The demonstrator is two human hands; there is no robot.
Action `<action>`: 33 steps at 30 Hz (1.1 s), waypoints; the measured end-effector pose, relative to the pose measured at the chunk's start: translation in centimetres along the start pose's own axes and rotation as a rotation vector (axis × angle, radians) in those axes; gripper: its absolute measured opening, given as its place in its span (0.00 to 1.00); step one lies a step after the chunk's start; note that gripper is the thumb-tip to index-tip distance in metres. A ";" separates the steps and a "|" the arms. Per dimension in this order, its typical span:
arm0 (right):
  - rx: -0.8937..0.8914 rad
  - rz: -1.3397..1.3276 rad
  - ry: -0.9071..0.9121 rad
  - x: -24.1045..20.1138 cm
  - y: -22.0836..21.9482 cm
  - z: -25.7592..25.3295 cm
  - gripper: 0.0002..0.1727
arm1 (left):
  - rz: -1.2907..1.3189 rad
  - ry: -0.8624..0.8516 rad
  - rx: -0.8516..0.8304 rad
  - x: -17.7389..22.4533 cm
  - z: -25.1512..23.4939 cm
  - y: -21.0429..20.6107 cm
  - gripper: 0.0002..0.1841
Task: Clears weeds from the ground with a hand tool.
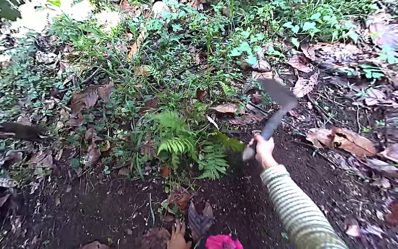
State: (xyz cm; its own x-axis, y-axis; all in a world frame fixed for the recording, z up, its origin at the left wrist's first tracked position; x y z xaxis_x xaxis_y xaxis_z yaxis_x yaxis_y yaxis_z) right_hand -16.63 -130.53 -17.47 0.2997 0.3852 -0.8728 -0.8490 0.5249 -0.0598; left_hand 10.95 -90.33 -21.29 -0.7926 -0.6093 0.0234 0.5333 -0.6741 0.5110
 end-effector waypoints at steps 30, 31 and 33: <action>-0.339 0.650 -0.207 5.0 6.2 3.6 0.24 | -0.006 -0.010 0.077 0.0 -0.9 -1.3 0.47; -0.307 0.592 -0.183 4.3 5.4 3.0 0.24 | 0.009 -0.012 0.081 -0.1 -0.9 -1.6 0.47; -0.232 0.449 -0.117 3.2 2.7 1.7 0.25 | 0.017 -0.006 0.072 -0.1 -0.9 -1.7 0.47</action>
Point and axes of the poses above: each hand's wrist, its own z-axis away from the middle knuckle, its own y-axis out of the back of the hand, x = y × z, the point moved 2 cm from there along -z, towards the middle knuckle, and after that the axes turned 5 degrees about x, right-handed, at the moved point
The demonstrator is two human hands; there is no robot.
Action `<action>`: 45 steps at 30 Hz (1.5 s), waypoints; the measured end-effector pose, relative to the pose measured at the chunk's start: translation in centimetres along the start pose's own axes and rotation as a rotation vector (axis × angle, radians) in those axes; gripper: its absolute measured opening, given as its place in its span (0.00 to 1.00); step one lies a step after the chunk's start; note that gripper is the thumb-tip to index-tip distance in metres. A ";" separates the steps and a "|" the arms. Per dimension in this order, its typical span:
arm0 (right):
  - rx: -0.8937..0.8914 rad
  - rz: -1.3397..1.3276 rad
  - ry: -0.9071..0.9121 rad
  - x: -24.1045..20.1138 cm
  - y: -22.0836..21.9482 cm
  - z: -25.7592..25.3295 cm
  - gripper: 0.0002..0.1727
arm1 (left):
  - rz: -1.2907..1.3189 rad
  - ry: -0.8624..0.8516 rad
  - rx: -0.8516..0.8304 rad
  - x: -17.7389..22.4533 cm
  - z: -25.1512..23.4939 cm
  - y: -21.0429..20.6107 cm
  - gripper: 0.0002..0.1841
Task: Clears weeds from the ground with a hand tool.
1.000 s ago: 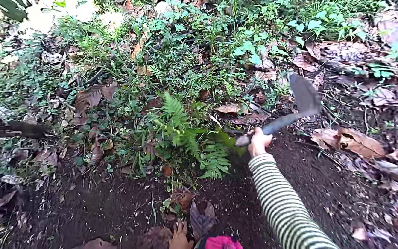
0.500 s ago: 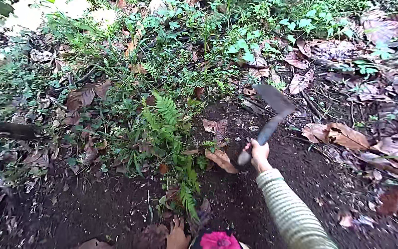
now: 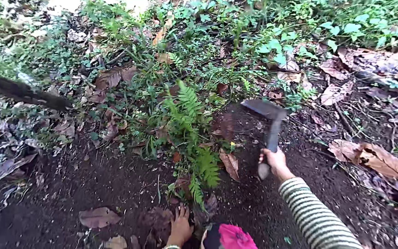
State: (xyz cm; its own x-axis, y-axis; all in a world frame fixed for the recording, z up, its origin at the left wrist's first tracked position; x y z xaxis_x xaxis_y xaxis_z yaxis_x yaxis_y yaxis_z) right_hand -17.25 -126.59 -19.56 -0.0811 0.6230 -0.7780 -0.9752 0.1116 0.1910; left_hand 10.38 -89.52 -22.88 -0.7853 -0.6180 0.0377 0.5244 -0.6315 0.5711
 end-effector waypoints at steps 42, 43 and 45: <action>-0.210 0.543 0.115 7.3 5.4 12.6 0.26 | 0.224 -0.307 0.284 4.9 -2.4 8.3 0.28; -0.209 0.486 0.164 5.3 3.9 11.7 0.28 | 0.236 -0.296 0.274 4.8 -1.9 7.9 0.27; -0.194 0.309 0.251 0.2 0.1 9.5 0.31 | 0.285 -0.245 0.271 3.6 -0.7 6.6 0.24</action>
Point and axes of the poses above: each hand's wrist, its own z-axis away from the middle knuckle, its own y-axis out of the back of the hand, x = y × z, the point moved 2 cm from there along -z, towards the middle knuckle, and after that the axes turned 5 degrees about x, right-handed, at the moved point
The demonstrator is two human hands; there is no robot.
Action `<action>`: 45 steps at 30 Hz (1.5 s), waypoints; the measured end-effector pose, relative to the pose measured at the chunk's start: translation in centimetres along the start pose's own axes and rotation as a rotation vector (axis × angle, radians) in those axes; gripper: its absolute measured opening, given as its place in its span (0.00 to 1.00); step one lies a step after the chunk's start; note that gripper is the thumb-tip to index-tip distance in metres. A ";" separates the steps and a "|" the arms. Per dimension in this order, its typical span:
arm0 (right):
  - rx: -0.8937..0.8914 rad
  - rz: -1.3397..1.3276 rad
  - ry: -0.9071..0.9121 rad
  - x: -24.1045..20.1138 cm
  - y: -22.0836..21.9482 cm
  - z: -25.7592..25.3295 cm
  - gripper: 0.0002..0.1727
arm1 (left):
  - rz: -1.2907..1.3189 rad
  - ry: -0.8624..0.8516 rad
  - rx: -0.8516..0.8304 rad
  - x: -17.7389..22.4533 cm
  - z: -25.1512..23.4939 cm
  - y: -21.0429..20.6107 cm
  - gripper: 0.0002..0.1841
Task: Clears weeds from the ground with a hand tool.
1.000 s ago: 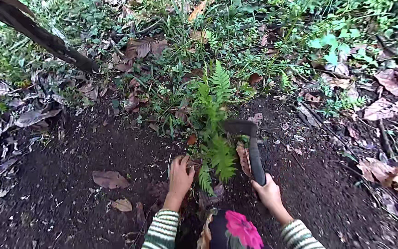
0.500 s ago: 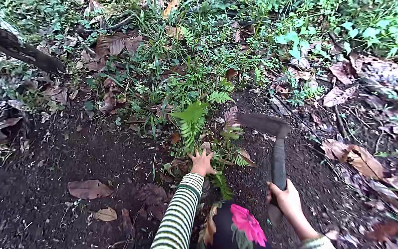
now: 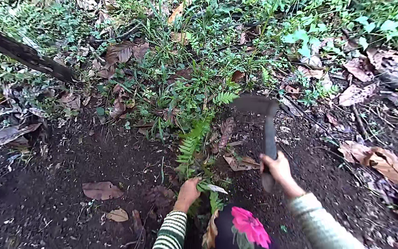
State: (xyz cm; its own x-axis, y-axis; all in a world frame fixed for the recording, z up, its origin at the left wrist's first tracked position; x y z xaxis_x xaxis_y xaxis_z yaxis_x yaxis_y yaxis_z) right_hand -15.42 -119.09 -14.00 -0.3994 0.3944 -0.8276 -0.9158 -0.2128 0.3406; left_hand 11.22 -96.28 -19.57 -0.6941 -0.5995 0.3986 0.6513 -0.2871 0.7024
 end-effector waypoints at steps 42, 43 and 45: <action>-0.337 0.341 -0.169 10.7 -11.5 8.8 0.35 | 0.494 0.598 0.367 -10.6 7.6 0.4 0.43; -0.407 0.457 -0.188 11.7 -11.0 10.2 0.34 | 0.489 0.595 0.363 -10.8 7.7 0.2 0.43; -0.441 0.487 -0.204 11.6 -9.9 10.4 0.31 | 0.488 0.592 0.372 -11.3 8.3 0.2 0.45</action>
Point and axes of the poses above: each hand's wrist, its own z-axis away from the middle knuckle, its own y-axis out of the back of the hand, x = y × z, the point moved 2 cm from there along -z, towards the middle knuckle, and after that the axes turned 5 degrees about x, right-handed, at the moved point
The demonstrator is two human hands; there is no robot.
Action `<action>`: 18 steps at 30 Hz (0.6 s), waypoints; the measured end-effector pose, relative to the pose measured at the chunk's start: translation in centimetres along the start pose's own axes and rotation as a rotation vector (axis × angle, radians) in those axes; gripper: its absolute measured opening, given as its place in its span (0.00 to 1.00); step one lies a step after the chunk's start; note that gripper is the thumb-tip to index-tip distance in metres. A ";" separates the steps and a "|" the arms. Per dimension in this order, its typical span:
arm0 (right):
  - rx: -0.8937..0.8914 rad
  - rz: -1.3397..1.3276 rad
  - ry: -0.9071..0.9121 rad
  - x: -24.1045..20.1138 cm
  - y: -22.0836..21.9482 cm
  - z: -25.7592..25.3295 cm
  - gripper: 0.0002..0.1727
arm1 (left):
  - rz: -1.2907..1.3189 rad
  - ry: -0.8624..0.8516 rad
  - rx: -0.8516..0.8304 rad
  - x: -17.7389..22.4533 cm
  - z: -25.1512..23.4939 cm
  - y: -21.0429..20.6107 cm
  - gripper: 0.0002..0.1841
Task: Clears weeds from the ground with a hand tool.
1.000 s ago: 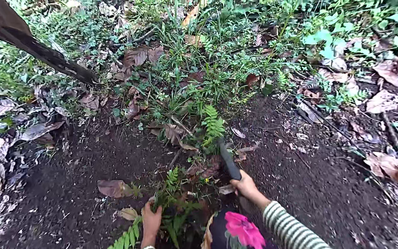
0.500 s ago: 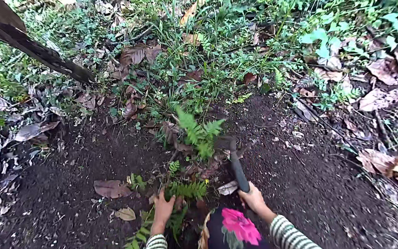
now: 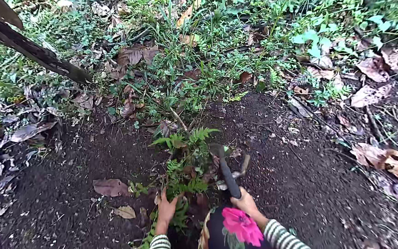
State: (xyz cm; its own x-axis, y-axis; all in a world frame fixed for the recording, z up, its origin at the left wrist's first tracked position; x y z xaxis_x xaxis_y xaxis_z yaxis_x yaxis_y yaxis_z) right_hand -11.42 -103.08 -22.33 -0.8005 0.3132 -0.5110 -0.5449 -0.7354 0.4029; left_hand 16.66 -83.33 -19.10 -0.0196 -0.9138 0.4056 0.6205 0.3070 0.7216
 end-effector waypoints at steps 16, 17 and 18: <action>0.069 -0.132 -0.018 3.9 0.5 2.9 0.29 | -0.025 0.100 0.032 -0.5 0.7 2.6 0.44; 0.119 -0.302 -0.010 3.4 1.6 2.4 0.27 | -0.069 0.096 0.017 -0.4 0.5 3.1 0.44; 0.184 -0.487 -0.005 2.7 3.0 1.6 0.27 | -0.118 0.088 0.006 -0.3 0.2 3.5 0.45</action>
State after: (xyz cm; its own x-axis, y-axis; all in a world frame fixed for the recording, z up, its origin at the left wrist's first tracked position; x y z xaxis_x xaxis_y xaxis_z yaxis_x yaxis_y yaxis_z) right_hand -15.66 -103.46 -21.29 -0.4439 0.5963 -0.6688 -0.8892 -0.3855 0.2465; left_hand 18.66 -81.94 -16.57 -0.0228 -0.9634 0.2671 0.6133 0.1975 0.7648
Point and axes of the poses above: each hand's wrist, its own z-axis away from the middle knuckle, its own y-axis out of the back of the hand, x = y × z, the point moved 2 cm from there along -z, towards the middle knuckle, and after that the axes turned 5 degrees about x, right-handed, at the moved point
